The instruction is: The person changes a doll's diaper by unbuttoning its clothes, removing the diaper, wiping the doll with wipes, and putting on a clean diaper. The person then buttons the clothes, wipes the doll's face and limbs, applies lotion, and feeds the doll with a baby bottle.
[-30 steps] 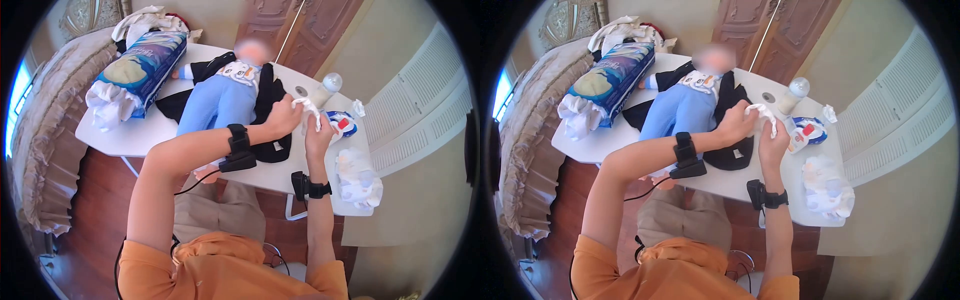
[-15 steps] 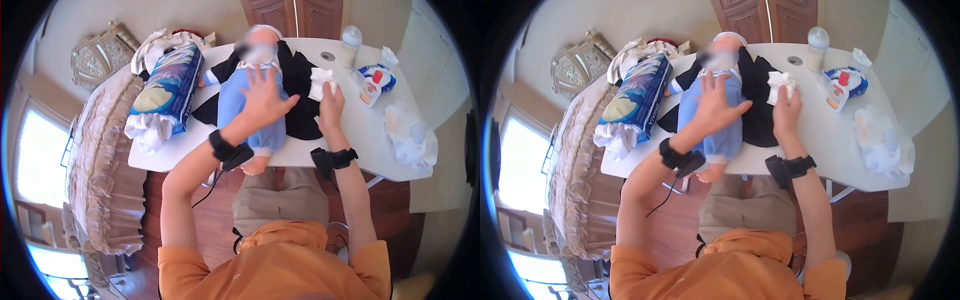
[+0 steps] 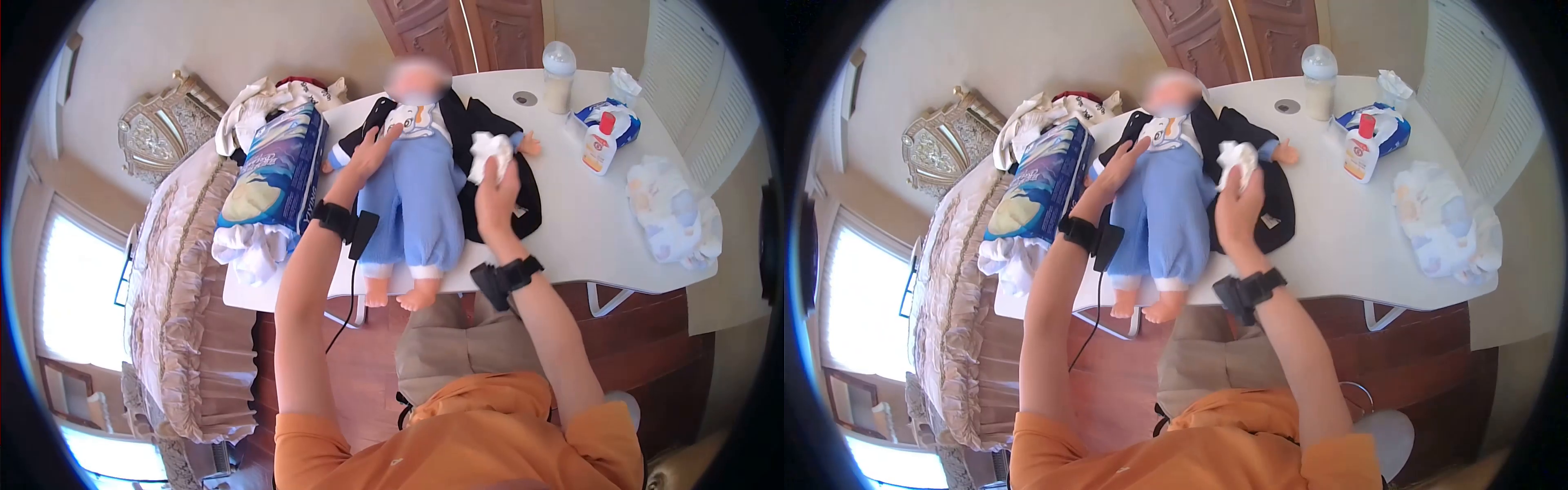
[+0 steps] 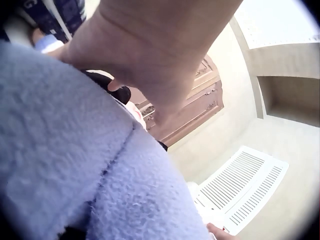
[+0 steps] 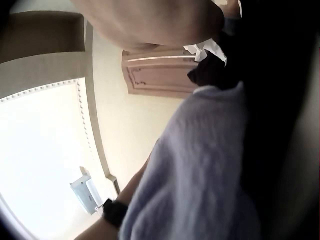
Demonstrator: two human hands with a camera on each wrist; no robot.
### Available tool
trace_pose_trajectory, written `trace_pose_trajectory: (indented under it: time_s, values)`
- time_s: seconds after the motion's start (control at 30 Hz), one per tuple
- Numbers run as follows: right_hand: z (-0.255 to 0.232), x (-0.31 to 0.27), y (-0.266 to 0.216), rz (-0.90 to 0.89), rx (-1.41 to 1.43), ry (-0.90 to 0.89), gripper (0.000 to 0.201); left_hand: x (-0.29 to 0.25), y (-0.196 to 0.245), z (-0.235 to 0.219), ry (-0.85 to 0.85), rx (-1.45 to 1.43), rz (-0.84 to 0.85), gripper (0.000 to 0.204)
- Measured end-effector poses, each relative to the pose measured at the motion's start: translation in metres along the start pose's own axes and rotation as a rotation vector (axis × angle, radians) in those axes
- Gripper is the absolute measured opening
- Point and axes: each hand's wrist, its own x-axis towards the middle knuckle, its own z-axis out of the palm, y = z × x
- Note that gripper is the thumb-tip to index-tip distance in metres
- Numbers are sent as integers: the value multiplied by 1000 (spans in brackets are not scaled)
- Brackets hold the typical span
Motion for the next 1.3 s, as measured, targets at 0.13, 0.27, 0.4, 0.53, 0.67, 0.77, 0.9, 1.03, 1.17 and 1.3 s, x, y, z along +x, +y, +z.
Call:
trace_pose_trajectory:
  time_s: [0.13,0.27,0.4,0.53,0.67,0.77,0.9,1.03,1.17,1.3]
  values:
    - [13,-18,5,173,83,-107,29,14,-16,2,-82,-231,-25,91]
    - [22,-20,14,506,340,-136,31,23,-28,1,-158,-242,-10,89]
    - [32,-22,11,513,396,-186,32,16,-25,4,-129,-322,-58,89]
    - [40,-29,-2,356,275,-227,35,17,-33,11,-99,-408,-71,81]
    - [49,-29,-9,285,88,-256,31,21,-44,18,102,-309,-79,64]
    - [56,-29,-21,235,45,-270,30,13,-47,20,389,-149,51,44]
    - [67,-28,-25,130,-69,-307,31,6,-47,14,302,-341,124,37]
    - [81,-31,-32,38,-113,-370,35,5,-34,-1,144,-418,-17,55]
    - [94,-32,-31,-93,-182,-384,38,-2,-8,-25,-381,-626,-147,61]
    - [98,-37,-35,-140,-280,-354,41,13,4,-29,-508,-435,-148,58]
